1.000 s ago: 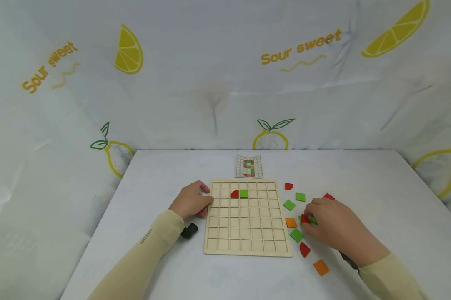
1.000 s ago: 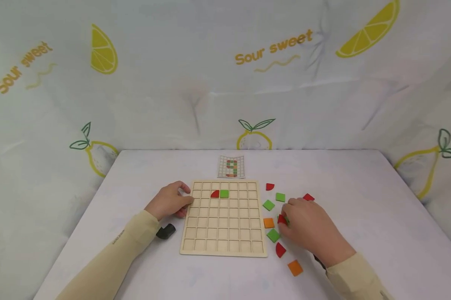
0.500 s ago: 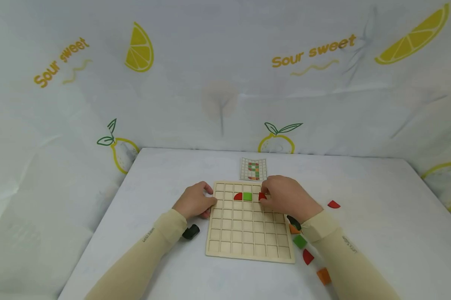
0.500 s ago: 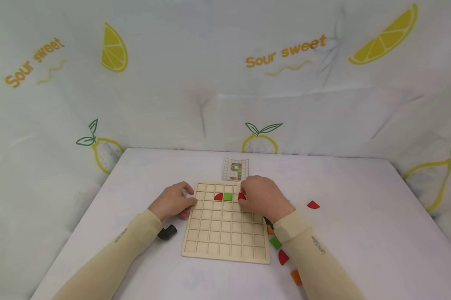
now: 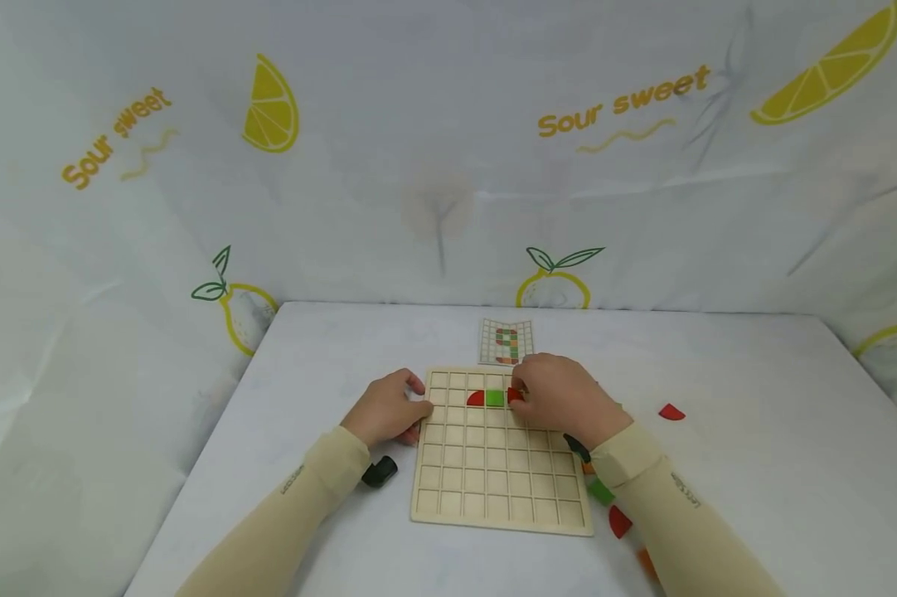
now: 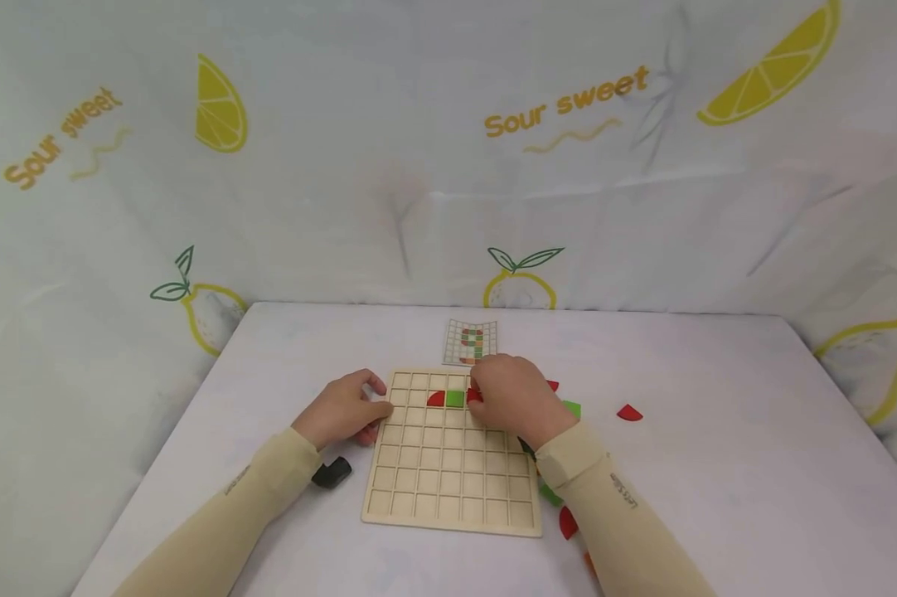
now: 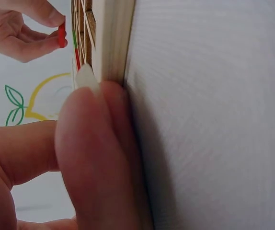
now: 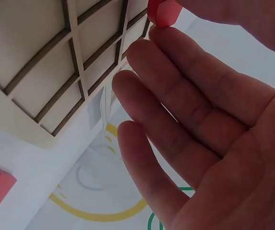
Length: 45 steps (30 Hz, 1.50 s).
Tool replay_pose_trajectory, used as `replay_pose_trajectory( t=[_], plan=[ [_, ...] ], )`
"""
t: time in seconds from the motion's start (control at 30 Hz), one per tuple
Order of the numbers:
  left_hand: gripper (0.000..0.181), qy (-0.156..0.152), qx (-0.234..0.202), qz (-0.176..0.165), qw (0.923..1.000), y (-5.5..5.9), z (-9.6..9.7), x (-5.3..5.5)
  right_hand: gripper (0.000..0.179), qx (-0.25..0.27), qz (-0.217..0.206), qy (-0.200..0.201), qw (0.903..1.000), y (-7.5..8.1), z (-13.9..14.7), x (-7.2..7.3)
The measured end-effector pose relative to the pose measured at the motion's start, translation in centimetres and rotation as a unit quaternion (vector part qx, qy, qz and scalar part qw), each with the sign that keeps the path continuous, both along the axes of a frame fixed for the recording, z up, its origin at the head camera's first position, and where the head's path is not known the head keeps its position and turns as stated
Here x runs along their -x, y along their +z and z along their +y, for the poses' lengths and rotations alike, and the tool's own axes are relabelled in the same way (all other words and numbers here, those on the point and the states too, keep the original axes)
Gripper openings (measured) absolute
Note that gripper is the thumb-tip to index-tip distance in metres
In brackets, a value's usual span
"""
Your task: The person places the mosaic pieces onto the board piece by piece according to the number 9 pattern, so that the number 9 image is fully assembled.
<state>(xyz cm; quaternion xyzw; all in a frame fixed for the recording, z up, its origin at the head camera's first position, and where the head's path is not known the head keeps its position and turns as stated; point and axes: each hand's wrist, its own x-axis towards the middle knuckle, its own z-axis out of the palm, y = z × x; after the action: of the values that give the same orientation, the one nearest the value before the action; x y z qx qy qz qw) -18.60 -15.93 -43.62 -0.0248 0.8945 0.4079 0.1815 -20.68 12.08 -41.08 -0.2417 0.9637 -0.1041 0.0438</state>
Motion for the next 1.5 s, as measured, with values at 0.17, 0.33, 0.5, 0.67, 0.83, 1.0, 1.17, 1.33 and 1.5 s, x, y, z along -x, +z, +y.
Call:
replay_pose_trajectory(
  t=[0.17, 0.33, 0.5, 0.67, 0.83, 1.0, 1.17, 1.33, 1.5],
  plan=[
    [0.027, 0.004, -0.002, -0.006, 1.0000, 0.0, -0.1, -0.1, 0.013, -0.007, 0.005, 0.011, 0.9999, -0.2, -0.2, 0.0],
    [0.026, 0.003, -0.005, 0.003, 1.0000, 0.0, 0.0, -0.1, 0.017, -0.018, 0.019, 0.019, 0.9995, -0.6, -0.2, 0.1],
    [0.026, 0.002, -0.006, 0.004, 1.0000, 0.0, 0.1, -0.1, 0.016, -0.021, 0.031, 0.023, 0.9990, -0.8, -0.2, 0.1],
    [0.026, 0.001, -0.008, 0.004, 1.0000, 0.0, 0.2, 0.0, 0.013, -0.028, 0.040, 0.026, 0.9985, -0.8, -0.2, 0.1],
    [0.026, 0.000, -0.009, 0.009, 0.9999, 0.0, 0.2, 0.0, 0.012, -0.028, 0.044, 0.028, 0.9983, -0.7, -0.2, 0.0],
    [0.025, 0.005, -0.004, 0.004, 1.0000, 0.0, 0.2, 0.0, 0.009, -0.022, 0.029, 0.022, 0.9991, -0.6, -0.2, 0.0],
    [0.025, 0.001, -0.004, 0.006, 1.0000, 0.0, 0.3, 0.0, 0.012, -0.014, -0.007, -0.019, 0.9997, 0.3, 1.0, -0.2],
    [0.026, -0.001, 0.000, 0.008, 1.0000, -0.1, 0.4, 0.1, 0.026, -0.002, -0.029, -0.071, 0.9970, 1.8, 4.4, -0.7],
    [0.028, 0.001, 0.001, 0.003, 1.0000, 0.1, 0.1, 0.0, 0.028, 0.015, -0.039, -0.100, 0.9941, 2.4, 8.4, -2.3]
  ],
)
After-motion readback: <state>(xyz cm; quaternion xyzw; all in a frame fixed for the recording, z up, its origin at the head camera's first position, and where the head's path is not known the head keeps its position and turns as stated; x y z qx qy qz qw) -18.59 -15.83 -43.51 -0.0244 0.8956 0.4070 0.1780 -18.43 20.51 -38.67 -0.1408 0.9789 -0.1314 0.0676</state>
